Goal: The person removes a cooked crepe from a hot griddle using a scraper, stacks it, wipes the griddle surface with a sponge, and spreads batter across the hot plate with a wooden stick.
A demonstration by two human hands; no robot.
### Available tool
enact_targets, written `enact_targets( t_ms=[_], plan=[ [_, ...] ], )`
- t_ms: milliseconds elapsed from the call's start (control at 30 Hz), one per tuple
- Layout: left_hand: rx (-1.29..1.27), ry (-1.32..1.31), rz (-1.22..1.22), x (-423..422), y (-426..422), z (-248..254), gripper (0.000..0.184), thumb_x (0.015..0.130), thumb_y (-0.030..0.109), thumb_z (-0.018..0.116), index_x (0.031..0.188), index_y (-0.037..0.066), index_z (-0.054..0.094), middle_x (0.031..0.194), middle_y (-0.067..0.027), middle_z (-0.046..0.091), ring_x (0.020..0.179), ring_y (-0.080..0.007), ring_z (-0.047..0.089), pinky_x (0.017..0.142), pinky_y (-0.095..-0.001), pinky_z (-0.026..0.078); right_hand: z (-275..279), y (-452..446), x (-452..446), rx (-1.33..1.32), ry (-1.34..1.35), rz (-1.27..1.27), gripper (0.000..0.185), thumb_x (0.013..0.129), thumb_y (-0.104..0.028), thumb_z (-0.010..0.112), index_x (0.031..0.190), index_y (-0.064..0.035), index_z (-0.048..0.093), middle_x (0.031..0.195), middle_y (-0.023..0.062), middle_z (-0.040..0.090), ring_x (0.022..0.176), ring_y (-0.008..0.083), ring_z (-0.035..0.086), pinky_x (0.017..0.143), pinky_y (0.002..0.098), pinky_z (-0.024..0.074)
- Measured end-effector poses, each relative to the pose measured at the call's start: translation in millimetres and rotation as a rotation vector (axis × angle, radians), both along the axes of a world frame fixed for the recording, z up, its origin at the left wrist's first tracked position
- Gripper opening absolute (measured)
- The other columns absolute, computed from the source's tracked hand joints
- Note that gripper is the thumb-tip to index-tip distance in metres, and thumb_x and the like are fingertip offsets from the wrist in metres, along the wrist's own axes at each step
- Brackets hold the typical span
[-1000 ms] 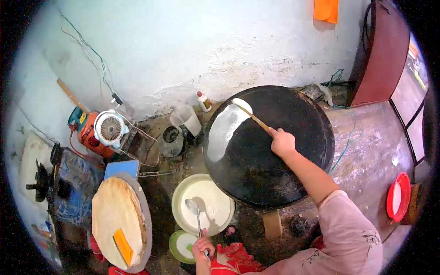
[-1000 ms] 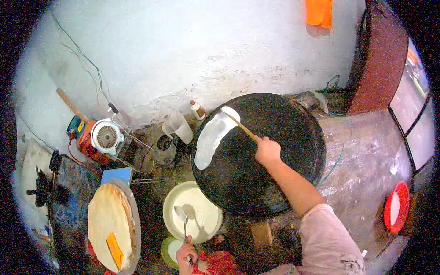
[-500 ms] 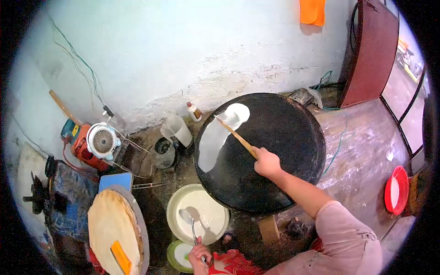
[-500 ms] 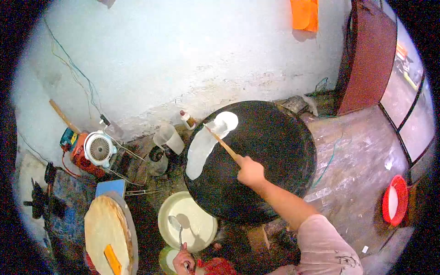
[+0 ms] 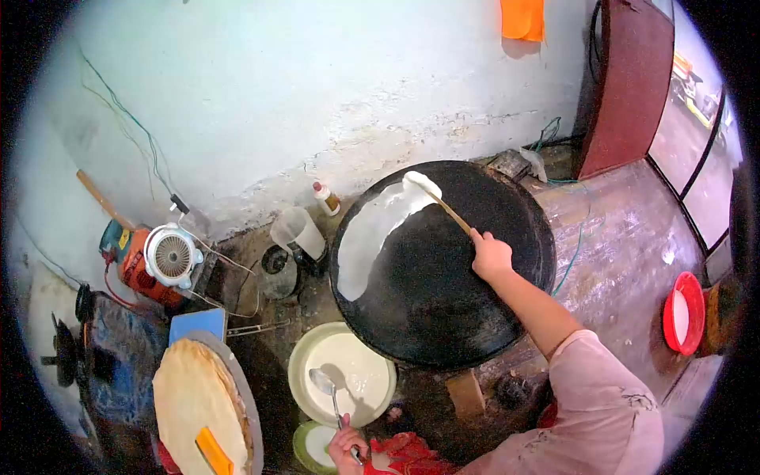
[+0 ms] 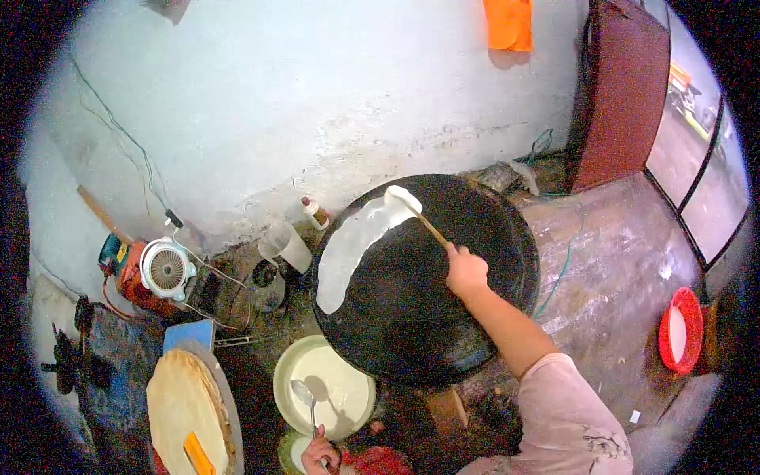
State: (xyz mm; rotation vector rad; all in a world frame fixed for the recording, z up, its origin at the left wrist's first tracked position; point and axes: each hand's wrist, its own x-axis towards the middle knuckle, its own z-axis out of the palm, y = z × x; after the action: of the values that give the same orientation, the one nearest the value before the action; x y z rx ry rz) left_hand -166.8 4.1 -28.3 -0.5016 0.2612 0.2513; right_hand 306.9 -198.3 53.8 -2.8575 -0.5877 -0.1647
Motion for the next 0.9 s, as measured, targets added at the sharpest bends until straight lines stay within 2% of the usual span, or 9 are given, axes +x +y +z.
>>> enact_targets(
  t_ms=[33,133,233,300,433,467,600,767,900],
  plan=[
    [0.000,-0.008,-0.006,7.4,-6.5,15.8,0.033,0.090,0.014,0.036,0.118,0.000,0.047,0.073,-0.0067,0.054,0.057,-0.0143,0.050,0.051,-0.0221,0.046,2.0,-0.6,-9.6,0.101,0.084,-0.039,0.054,0.074,-0.009,0.052,0.127,-0.0101,0.041,0.095,0.0153,0.055,0.076,0.0334,0.061,0.067,0.0429,0.0496],
    [0.316,0.691,0.057,25.7,-19.5,57.9,0.025,0.090,0.012,0.036,0.072,0.005,0.051,0.052,0.0011,0.042,0.043,-0.0100,0.039,0.041,-0.0198,0.037,15.6,26.2,-36.5,0.205,0.165,-0.002,0.057,0.073,-0.009,0.053,0.129,-0.0084,0.038,0.099,0.0177,0.055,0.080,0.0360,0.061,0.070,0.0432,0.0496],
    [0.180,0.374,-0.016,10.7,-6.4,24.4,0.026,0.091,0.011,0.034,0.067,0.009,0.045,0.053,0.0017,0.041,0.043,-0.0096,0.037,0.041,-0.0190,0.035,7.5,51.5,-1.2,-0.076,0.030,0.050,0.051,0.075,-0.007,0.054,0.124,-0.0037,0.039,0.096,0.0130,0.056,0.076,0.0280,0.063,0.061,0.0391,0.0516],
    [0.304,0.603,-0.051,-1.2,-1.1,19.7,0.025,0.091,0.011,0.031,0.075,0.007,0.050,0.057,0.0009,0.042,0.045,-0.0097,0.038,0.042,-0.0195,0.035,3.6,26.7,20.7,-0.041,0.021,-0.065,0.052,0.076,-0.008,0.055,0.125,-0.0046,0.038,0.095,0.0122,0.056,0.075,0.0267,0.063,0.059,0.0383,0.0518],
    [0.335,0.604,0.040,19.4,-19.4,62.0,0.023,0.092,0.010,0.030,0.090,0.003,0.051,0.054,0.0010,0.038,0.043,-0.0113,0.036,0.042,-0.0193,0.034,16.3,-2.7,-56.9,0.029,0.170,-0.076,0.056,0.078,-0.012,0.048,0.131,-0.0017,0.030,0.098,0.0171,0.053,0.072,0.0295,0.063,0.061,0.0400,0.0514],
    [0.663,0.826,-0.075,17.5,-18.9,56.6,0.022,0.091,0.009,0.030,0.081,0.003,0.049,0.052,0.0006,0.037,0.042,-0.0120,0.034,0.042,-0.0204,0.035,7.0,0.5,-68.8,0.046,0.152,0.028,0.057,0.078,-0.010,0.047,0.131,-0.0011,0.030,0.096,0.0175,0.052,0.070,0.0299,0.062,0.061,0.0407,0.0512],
    [0.335,0.659,-0.037,19.0,-14.9,59.9,0.025,0.090,0.010,0.033,0.066,0.009,0.039,0.052,0.0002,0.036,0.042,-0.0120,0.033,0.042,-0.0216,0.035,-0.1,-14.4,-19.0,-0.034,0.044,0.013,0.056,0.074,-0.009,0.051,0.127,-0.0015,0.036,0.096,0.0168,0.053,0.075,0.0306,0.062,0.062,0.0415,0.0506],
    [0.404,0.621,-0.039,18.7,-13.9,56.8,0.022,0.088,0.010,0.035,0.067,0.010,0.041,0.057,0.0012,0.040,0.045,-0.0117,0.035,0.044,-0.0205,0.034,17.6,-28.5,-46.4,0.119,0.123,-0.170,0.057,0.074,-0.009,0.053,0.128,-0.0031,0.036,0.097,0.0186,0.053,0.076,0.0337,0.062,0.064,0.0426,0.0509],
    [0.604,0.783,-0.087,21.4,-15.8,59.1,0.021,0.087,0.012,0.035,0.067,0.011,0.042,0.057,0.0013,0.041,0.046,-0.0116,0.036,0.043,-0.0208,0.035,7.6,21.5,-26.9,0.032,0.046,0.076,0.054,0.075,-0.009,0.052,0.126,0.0008,0.037,0.097,0.0177,0.054,0.073,0.0304,0.063,0.062,0.0399,0.0514]
  ],
)
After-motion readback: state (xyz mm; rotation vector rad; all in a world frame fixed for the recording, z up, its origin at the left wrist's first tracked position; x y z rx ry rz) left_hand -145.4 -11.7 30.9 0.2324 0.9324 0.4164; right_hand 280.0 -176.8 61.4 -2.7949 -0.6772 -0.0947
